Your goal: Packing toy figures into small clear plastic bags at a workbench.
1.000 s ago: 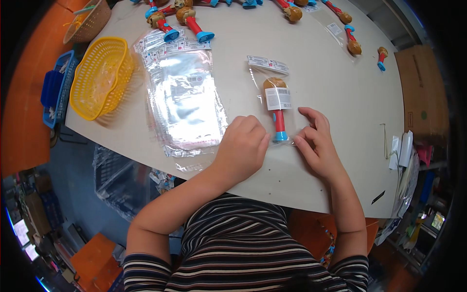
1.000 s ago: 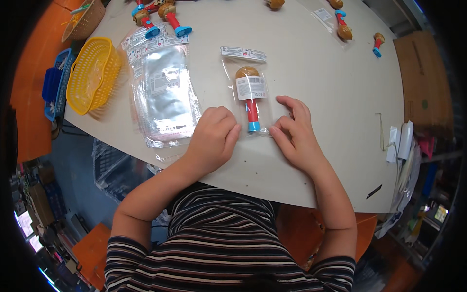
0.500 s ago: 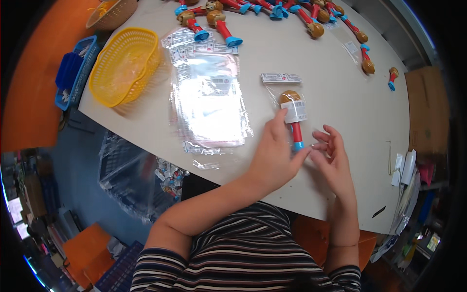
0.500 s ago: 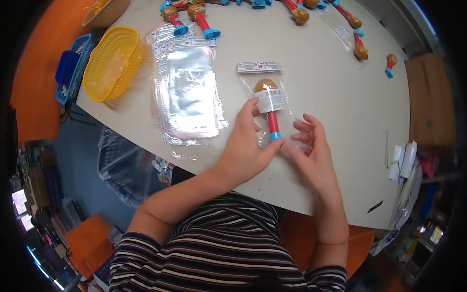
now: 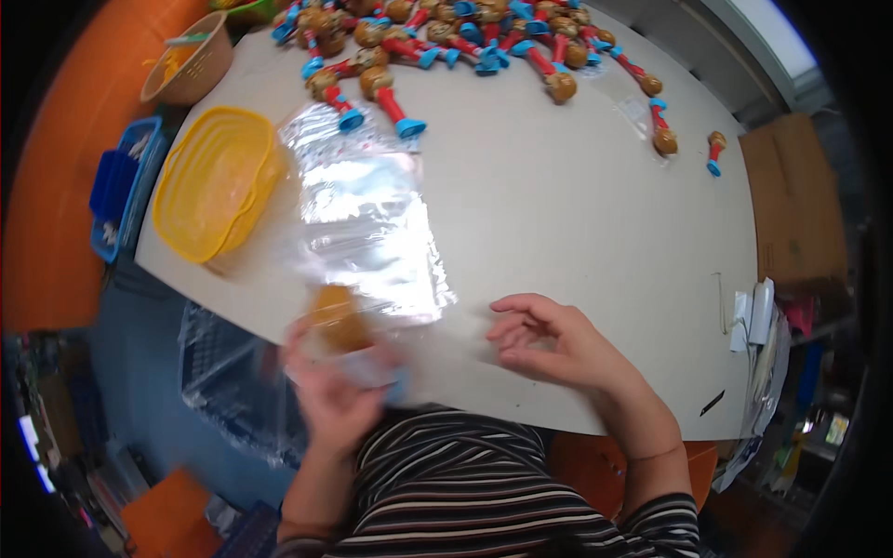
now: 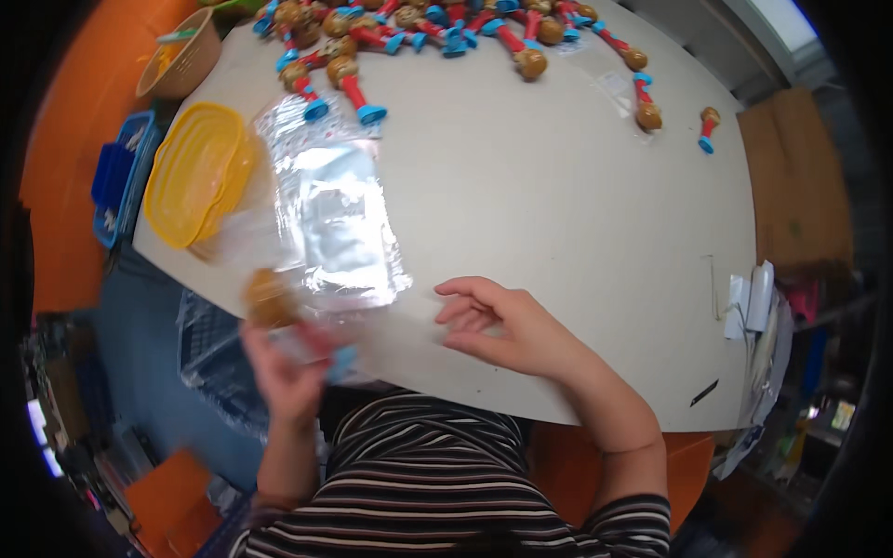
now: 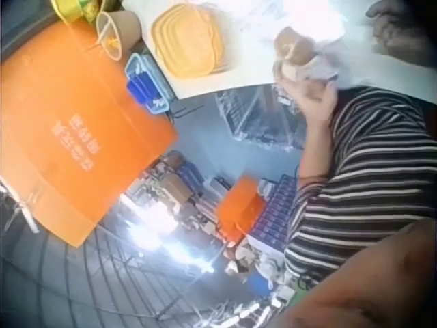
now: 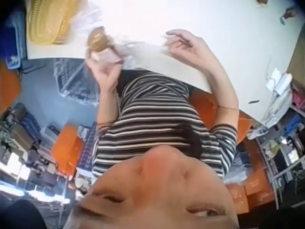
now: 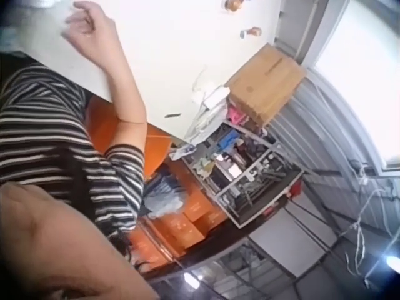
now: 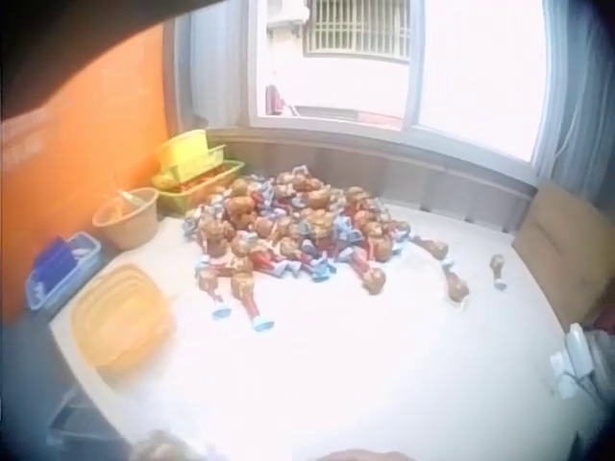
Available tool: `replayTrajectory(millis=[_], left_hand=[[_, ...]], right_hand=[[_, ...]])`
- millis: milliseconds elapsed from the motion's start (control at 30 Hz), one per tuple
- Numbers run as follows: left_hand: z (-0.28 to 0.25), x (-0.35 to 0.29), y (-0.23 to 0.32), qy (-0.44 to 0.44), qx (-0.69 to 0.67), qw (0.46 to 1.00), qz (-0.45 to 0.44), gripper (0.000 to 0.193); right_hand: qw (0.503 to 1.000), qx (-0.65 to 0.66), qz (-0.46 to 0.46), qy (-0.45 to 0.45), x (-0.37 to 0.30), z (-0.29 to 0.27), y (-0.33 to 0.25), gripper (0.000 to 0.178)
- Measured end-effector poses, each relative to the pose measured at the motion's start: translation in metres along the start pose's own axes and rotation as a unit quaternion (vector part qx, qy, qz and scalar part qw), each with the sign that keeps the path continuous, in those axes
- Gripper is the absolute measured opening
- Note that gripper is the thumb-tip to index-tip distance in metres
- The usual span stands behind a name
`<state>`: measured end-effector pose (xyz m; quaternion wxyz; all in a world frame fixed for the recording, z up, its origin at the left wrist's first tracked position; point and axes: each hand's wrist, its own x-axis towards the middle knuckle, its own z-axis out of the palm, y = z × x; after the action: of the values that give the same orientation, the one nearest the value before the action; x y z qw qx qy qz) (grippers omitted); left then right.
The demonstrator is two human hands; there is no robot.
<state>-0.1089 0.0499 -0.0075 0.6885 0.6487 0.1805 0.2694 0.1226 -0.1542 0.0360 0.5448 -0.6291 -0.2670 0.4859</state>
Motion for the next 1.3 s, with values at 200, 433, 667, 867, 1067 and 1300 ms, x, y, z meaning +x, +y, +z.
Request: replayTrajectory(millis=[200,433,667,867,1067,1300], left_hand=[[-0.161,-0.076,-0.051,0.343,0.041,0.926,-0.152,0.079],[-0.294,-0.171,-0.256,0.500,0.083,0.820,-0.267,0.055],[-0.201,-0.104,-0.166,0.530,0.326,0.768,-0.152,0.039],[-0.041,0.049,-0.012,0.259,0.212,0.919,0.210,0.029],[0.092,0.095,0.029,-0.097,0.188,0.948,0.240,0.027],[0.131,0.098,0.019,-0.157,0.073,0.984,0.048,0.048]], right_hand=[[0.933,-0.268,-0.051,0.234,0.055,-0.064,-0.003,0.031],[0.649,-0.577,-0.125,0.480,0.147,-0.245,0.015,0.040],[0.642,-0.647,-0.055,0.407,0.105,-0.186,0.019,0.036],[0.784,-0.496,0.027,0.372,0.062,-0.090,-0.005,0.049],[0.672,-0.534,0.089,0.505,0.064,-0.156,0.024,0.055],[0.947,-0.124,0.063,0.291,0.035,-0.134,-0.009,0.021]])
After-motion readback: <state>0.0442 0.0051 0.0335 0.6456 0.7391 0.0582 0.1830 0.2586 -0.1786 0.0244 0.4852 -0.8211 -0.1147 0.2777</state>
